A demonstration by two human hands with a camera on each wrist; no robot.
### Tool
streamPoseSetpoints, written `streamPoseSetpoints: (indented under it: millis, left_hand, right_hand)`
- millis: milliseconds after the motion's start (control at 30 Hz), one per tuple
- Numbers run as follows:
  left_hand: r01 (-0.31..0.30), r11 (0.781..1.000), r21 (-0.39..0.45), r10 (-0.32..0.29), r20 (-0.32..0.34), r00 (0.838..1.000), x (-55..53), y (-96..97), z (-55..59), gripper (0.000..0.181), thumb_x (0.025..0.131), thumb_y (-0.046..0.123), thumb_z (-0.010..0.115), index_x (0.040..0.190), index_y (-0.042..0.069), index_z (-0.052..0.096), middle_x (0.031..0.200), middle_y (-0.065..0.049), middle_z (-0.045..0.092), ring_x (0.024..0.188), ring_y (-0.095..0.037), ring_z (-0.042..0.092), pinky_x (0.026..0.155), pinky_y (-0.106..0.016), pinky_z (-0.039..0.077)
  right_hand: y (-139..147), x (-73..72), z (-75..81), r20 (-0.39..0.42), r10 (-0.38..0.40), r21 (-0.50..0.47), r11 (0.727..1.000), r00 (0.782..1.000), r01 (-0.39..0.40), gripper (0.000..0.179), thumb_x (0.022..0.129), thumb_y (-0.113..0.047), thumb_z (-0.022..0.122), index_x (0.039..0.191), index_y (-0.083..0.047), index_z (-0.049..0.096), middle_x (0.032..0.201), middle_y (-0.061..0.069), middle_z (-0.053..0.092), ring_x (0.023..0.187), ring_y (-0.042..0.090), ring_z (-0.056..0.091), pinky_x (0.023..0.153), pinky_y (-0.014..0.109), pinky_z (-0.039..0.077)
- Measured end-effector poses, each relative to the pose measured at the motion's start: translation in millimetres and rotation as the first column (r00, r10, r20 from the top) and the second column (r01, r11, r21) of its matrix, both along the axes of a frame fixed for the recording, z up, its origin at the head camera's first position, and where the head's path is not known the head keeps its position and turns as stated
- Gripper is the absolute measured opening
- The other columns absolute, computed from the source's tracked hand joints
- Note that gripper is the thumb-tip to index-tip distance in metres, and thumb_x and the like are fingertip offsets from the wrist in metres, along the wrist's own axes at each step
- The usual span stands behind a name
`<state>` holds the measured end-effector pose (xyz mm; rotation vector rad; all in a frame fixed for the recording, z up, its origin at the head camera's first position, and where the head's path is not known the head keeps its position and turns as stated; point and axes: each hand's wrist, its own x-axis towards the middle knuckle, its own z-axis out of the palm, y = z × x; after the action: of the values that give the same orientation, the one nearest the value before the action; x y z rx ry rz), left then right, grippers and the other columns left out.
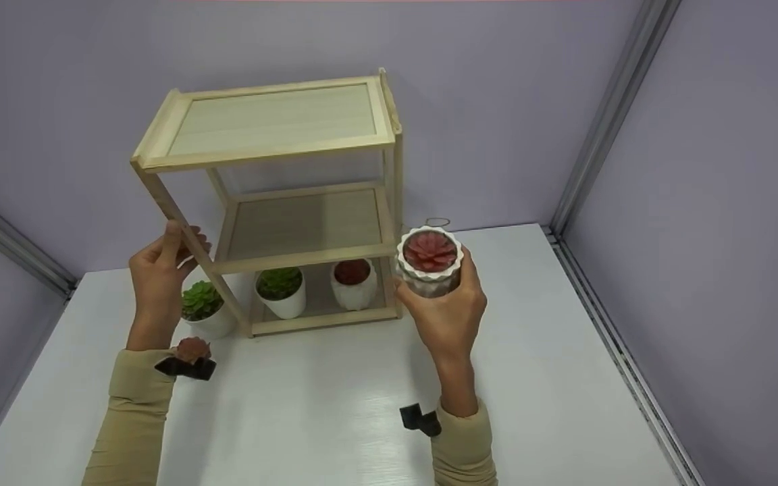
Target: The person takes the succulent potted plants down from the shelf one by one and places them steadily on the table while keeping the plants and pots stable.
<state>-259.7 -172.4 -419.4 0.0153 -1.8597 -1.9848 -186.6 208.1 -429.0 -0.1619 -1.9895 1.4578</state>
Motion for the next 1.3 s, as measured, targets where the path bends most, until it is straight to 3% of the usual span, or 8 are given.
streamPoseSetpoints:
  millis: [200, 400, 500, 633, 733, 933, 1133, 1300]
  left_hand:
    - [0.000, 1.000, -0.012, 0.001, 0.024, 1.000, 0.0, 0.2, 0.9, 0.042, 0.105, 0.044, 0.063, 0.112, 0.007, 0.081, 0.112, -0.019, 0.075, 0.118, -0.036, 0.071, 0.111, -0.048, 0.055]
    - [0.000, 1.000, 0.008, 0.000, 0.005, 1.000, -0.8, -0.3, 0.8, 0.040, 0.105, 0.041, 0.064, 0.107, 0.004, 0.081, 0.110, -0.022, 0.074, 0.115, -0.036, 0.071, 0.109, -0.047, 0.056]
    - [0.000, 1.000, 0.000, 0.000, -0.001, 1.000, -0.8, -0.6, 1.0, 0.040, 0.105, 0.040, 0.064, 0.106, 0.004, 0.081, 0.106, -0.017, 0.076, 0.116, -0.037, 0.071, 0.109, -0.047, 0.056]
    - [0.004, 1.000, -0.021, -0.004, 0.014, 1.000, -1.4, -1.1, 1.2, 0.040, 0.105, 0.042, 0.063, 0.108, 0.007, 0.081, 0.104, -0.003, 0.078, 0.118, -0.034, 0.071, 0.109, -0.044, 0.057]
    - [0.003, 1.000, -0.018, -0.003, 0.014, 1.000, -1.8, -1.1, 1.4, 0.040, 0.105, 0.043, 0.063, 0.108, 0.007, 0.081, 0.104, -0.002, 0.078, 0.117, -0.032, 0.072, 0.109, -0.044, 0.056]
    - [0.001, 1.000, 0.002, -0.001, -0.002, 1.000, -1.5, 0.0, 0.8, 0.040, 0.105, 0.041, 0.064, 0.106, 0.005, 0.081, 0.109, -0.023, 0.074, 0.116, -0.038, 0.070, 0.110, -0.047, 0.056]
    - [-0.007, 1.000, -0.017, 0.008, 0.033, 0.999, -0.4, 0.2, 0.9, 0.042, 0.105, 0.044, 0.064, 0.110, 0.007, 0.081, 0.108, -0.015, 0.076, 0.118, -0.035, 0.071, 0.109, -0.042, 0.057]
    - [-0.008, 1.000, -0.012, 0.008, 0.023, 1.000, -0.5, 0.0, 0.2, 0.040, 0.105, 0.042, 0.064, 0.109, 0.006, 0.081, 0.105, -0.013, 0.077, 0.113, -0.031, 0.073, 0.106, -0.039, 0.058]
  right_hand:
    - [13.1, -6.7, -8.6, -0.015, 0.005, 0.054, 0.999, 1.000, -0.004, 0.086, 0.069, -0.006, 0.098, 0.144, 0.003, 0.057, 0.135, 0.020, 0.069, 0.127, 0.027, 0.065, 0.098, 0.009, 0.047]
    - [24.8, -15.3, -19.4, -0.033, 0.066, 0.051, 0.997, 0.997, -0.064, 0.085, 0.071, -0.003, 0.096, 0.145, 0.004, 0.055, 0.137, 0.019, 0.066, 0.129, 0.026, 0.063, 0.100, 0.007, 0.047]
    - [32.0, -20.0, -25.4, -0.035, 0.094, 0.048, 0.995, 0.995, -0.092, 0.085, 0.071, -0.002, 0.096, 0.145, 0.004, 0.055, 0.137, 0.017, 0.065, 0.128, 0.023, 0.063, 0.100, 0.008, 0.048]
    - [42.5, -26.2, -34.1, -0.025, 0.134, 0.070, 0.989, 0.991, -0.132, 0.087, 0.070, -0.003, 0.096, 0.146, 0.003, 0.054, 0.136, 0.013, 0.066, 0.124, 0.015, 0.062, 0.100, 0.009, 0.049]
    - [50.3, -32.4, -42.1, -0.011, 0.183, 0.087, 0.980, 0.983, -0.181, 0.089, 0.069, -0.004, 0.098, 0.147, 0.001, 0.054, 0.135, 0.010, 0.066, 0.121, 0.009, 0.062, 0.098, 0.008, 0.050]
    - [63.6, -45.8, -59.7, 0.040, 0.254, 0.085, 0.963, 0.966, -0.256, 0.086, 0.070, -0.005, 0.098, 0.145, 0.000, 0.055, 0.131, 0.010, 0.066, 0.116, 0.005, 0.063, 0.095, 0.008, 0.051]
    - [75.2, -55.2, -74.5, 0.115, 0.268, 0.075, 0.958, 0.956, -0.278, 0.086, 0.072, -0.009, 0.098, 0.146, -0.002, 0.055, 0.133, 0.011, 0.065, 0.119, 0.009, 0.061, 0.096, 0.008, 0.049]
    - [86.2, -64.6, -83.5, 0.221, 0.299, 0.063, 0.945, 0.928, -0.320, 0.093, 0.075, -0.017, 0.097, 0.153, -0.005, 0.048, 0.142, 0.013, 0.061, 0.131, 0.021, 0.058, 0.097, 0.007, 0.045]
